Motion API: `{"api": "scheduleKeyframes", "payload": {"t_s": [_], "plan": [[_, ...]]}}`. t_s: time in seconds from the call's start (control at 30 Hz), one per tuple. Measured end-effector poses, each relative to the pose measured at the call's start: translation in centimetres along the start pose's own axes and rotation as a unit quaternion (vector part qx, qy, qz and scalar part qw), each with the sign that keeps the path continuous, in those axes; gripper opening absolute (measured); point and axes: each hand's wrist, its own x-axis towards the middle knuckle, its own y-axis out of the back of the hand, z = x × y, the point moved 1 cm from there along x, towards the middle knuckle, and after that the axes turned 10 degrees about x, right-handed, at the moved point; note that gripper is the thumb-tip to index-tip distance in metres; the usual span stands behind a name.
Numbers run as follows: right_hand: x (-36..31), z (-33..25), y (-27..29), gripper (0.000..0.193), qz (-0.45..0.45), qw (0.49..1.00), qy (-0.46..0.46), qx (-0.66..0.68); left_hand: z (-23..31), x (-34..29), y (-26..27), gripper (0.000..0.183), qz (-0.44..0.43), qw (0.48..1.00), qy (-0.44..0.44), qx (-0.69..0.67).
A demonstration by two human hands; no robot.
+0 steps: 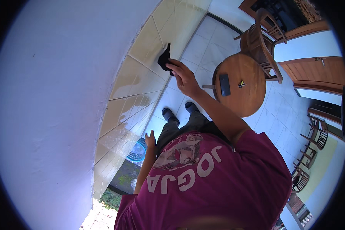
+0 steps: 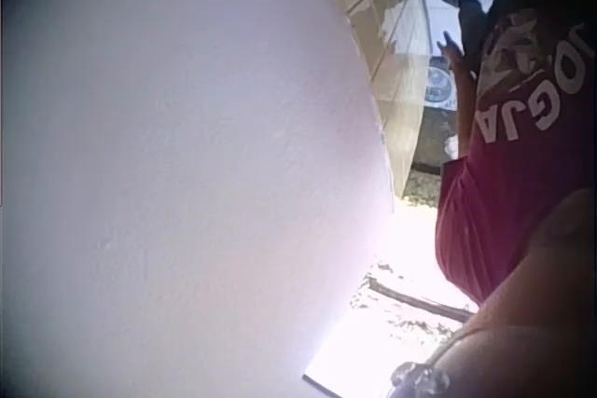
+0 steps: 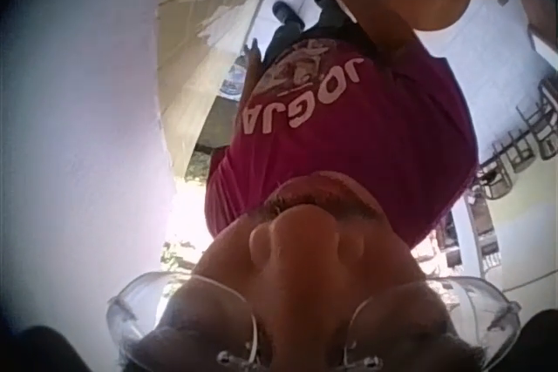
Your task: Wiping a tiled wall and a wooden chair with a black cloth.
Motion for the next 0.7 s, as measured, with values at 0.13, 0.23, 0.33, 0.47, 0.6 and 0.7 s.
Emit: {"api": "scheduleKeyframes", "payload": {"t_s": [0.13,0.23,0.33,0.47,0.6,0.7], "plan": [[-13.5,2.5,9.6,0.033,-0.005,0.969,-0.237,-0.068,5.6,2.4,-2.7,0.076,-0.198,0.949,-0.246,0.013],[-22.3,4.0,19.8,0.022,0.056,0.913,-0.384,-0.125,10.4,2.5,-1.8,0.076,-0.132,0.925,-0.334,0.122],[-29.8,6.1,30.7,0.029,0.063,0.79,-0.582,-0.18,15.4,1.9,-0.7,0.078,-0.19,0.918,-0.314,0.151],[-37.5,10.3,42.0,0.054,-0.124,0.577,-0.725,-0.354,22.7,0.7,-1.9,0.08,-0.132,0.906,-0.338,0.219],[-43.7,14.3,49.5,0.068,-0.131,0.522,-0.746,-0.393,31.9,0.0,-7.9,0.079,-0.136,0.919,-0.323,0.183],[-47.9,17.7,52.4,0.113,-0.009,0.489,-0.777,-0.395,38.8,-1.4,-14.1,0.082,-0.146,0.893,-0.389,0.172]]}}
